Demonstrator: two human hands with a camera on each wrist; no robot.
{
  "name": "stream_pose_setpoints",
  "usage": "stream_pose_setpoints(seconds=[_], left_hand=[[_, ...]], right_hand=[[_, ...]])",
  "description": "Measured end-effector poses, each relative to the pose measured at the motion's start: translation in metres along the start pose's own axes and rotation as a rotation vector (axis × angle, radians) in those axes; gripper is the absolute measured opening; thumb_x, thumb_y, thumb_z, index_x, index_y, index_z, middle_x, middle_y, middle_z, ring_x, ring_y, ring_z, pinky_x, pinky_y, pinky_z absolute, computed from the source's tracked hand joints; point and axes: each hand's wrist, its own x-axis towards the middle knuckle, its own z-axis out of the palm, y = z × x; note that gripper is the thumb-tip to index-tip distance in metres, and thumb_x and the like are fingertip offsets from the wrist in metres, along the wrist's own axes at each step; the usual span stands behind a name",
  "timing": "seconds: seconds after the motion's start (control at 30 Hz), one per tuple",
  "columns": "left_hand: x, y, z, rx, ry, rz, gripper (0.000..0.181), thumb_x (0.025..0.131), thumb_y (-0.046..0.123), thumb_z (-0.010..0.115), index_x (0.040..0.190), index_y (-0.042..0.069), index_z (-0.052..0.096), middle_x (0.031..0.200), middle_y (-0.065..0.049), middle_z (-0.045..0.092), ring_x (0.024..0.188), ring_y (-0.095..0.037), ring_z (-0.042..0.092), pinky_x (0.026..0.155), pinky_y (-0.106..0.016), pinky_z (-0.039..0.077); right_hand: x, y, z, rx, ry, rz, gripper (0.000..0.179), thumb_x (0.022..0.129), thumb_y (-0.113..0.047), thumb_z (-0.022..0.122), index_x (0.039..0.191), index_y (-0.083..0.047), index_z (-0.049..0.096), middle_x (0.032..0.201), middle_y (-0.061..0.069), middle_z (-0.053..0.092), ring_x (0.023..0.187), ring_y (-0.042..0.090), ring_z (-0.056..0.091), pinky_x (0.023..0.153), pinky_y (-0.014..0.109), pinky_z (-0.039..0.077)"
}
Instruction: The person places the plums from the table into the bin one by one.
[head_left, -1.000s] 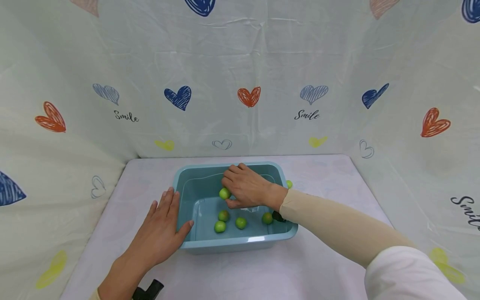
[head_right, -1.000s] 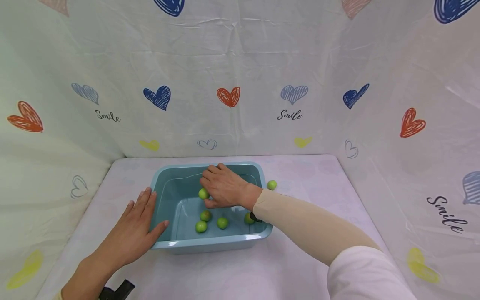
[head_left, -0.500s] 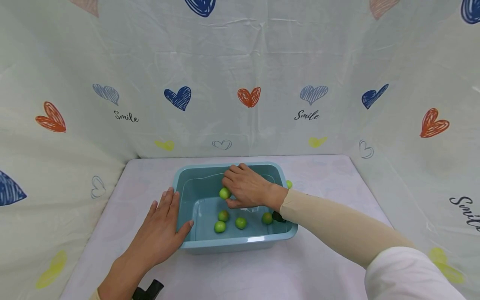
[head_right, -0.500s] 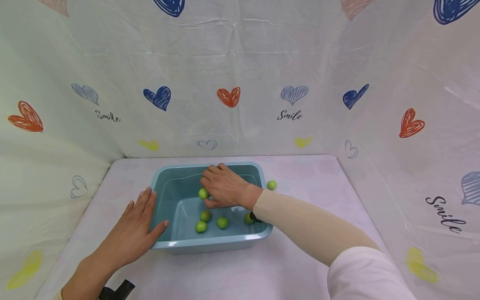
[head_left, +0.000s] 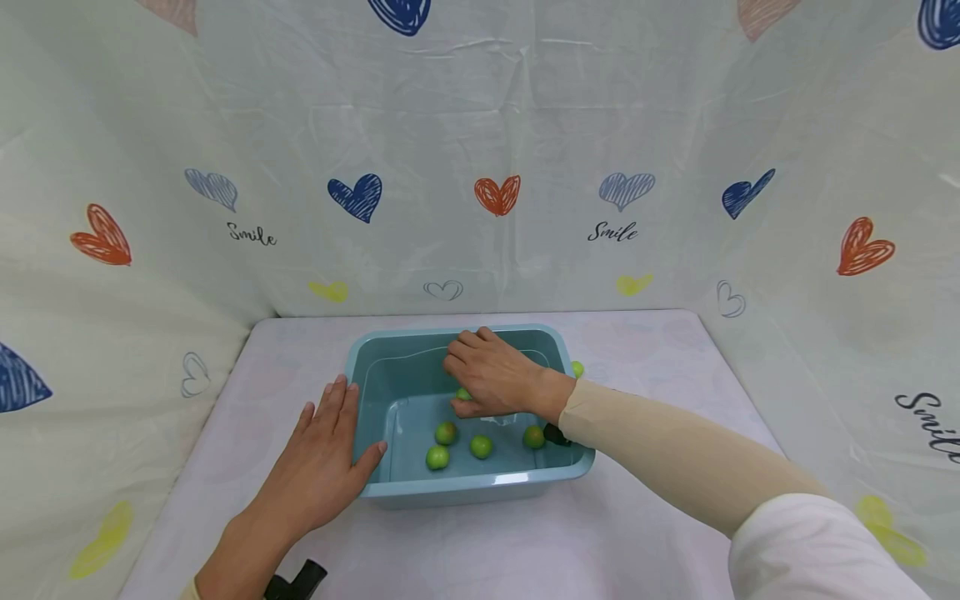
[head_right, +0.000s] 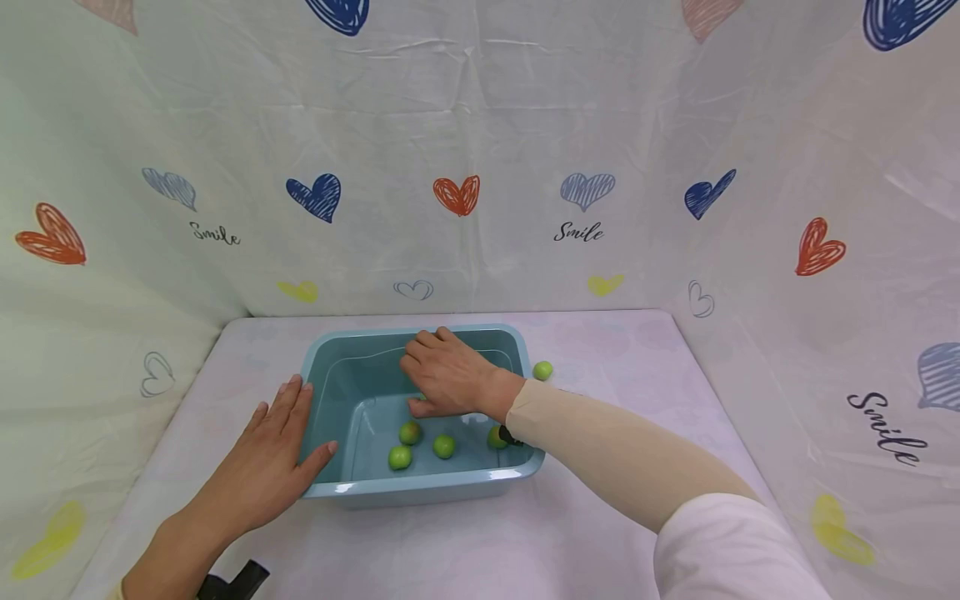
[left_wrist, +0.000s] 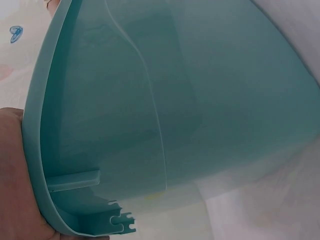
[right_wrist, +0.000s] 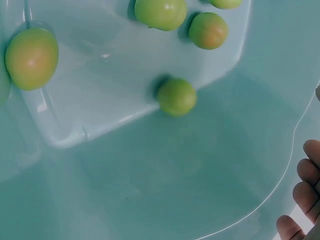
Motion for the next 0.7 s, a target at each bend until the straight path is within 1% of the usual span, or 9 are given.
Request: stream_pose_setpoints(seconds=[0.33, 0.53, 0.7], left_hand=[[0.0002, -0.0001, 0.0003, 0.004, 0.004, 0.001, 0.087, 0.097, 0.050, 0.052, 0.154, -0.005, 0.015, 0.161, -0.025, 0.011, 0.148, -0.043, 0.017, 0.116, -0.064, 0.018], [-0.0001, 0.0008, -0.0006, -0.002, -0.001, -0.003, 0.088, 0.097, 0.051, 0.052, 0.154, -0.005, 0.015, 0.162, -0.025, 0.011, 0.148, -0.043, 0.017, 0.115, -0.064, 0.018], [0.0002, 0.0016, -0.0009, 0.014, -0.001, -0.003, 0.088, 0.097, 0.051, 0.052, 0.154, -0.005, 0.015, 0.161, -0.025, 0.011, 0.148, -0.043, 0.018, 0.115, -0.064, 0.018]], right_hand=[[0.0004, 0.0004, -0.0001, -0.014, -0.007, 0.002, 0.040, 0.090, -0.053, 0.050, 0.103, -0.016, 0.058, 0.098, -0.002, 0.054, 0.088, 0.017, 0.043, 0.076, 0.032, 0.034], [0.0000, 0.0010, -0.0012, -0.001, 0.004, 0.011, 0.039, 0.090, -0.052, 0.053, 0.104, -0.016, 0.059, 0.099, -0.002, 0.055, 0.090, 0.017, 0.043, 0.078, 0.033, 0.035], [-0.0011, 0.0035, -0.0046, 0.006, 0.018, 0.035, 0.039, 0.089, -0.052, 0.055, 0.105, -0.016, 0.059, 0.099, -0.002, 0.055, 0.091, 0.018, 0.043, 0.080, 0.033, 0.036]])
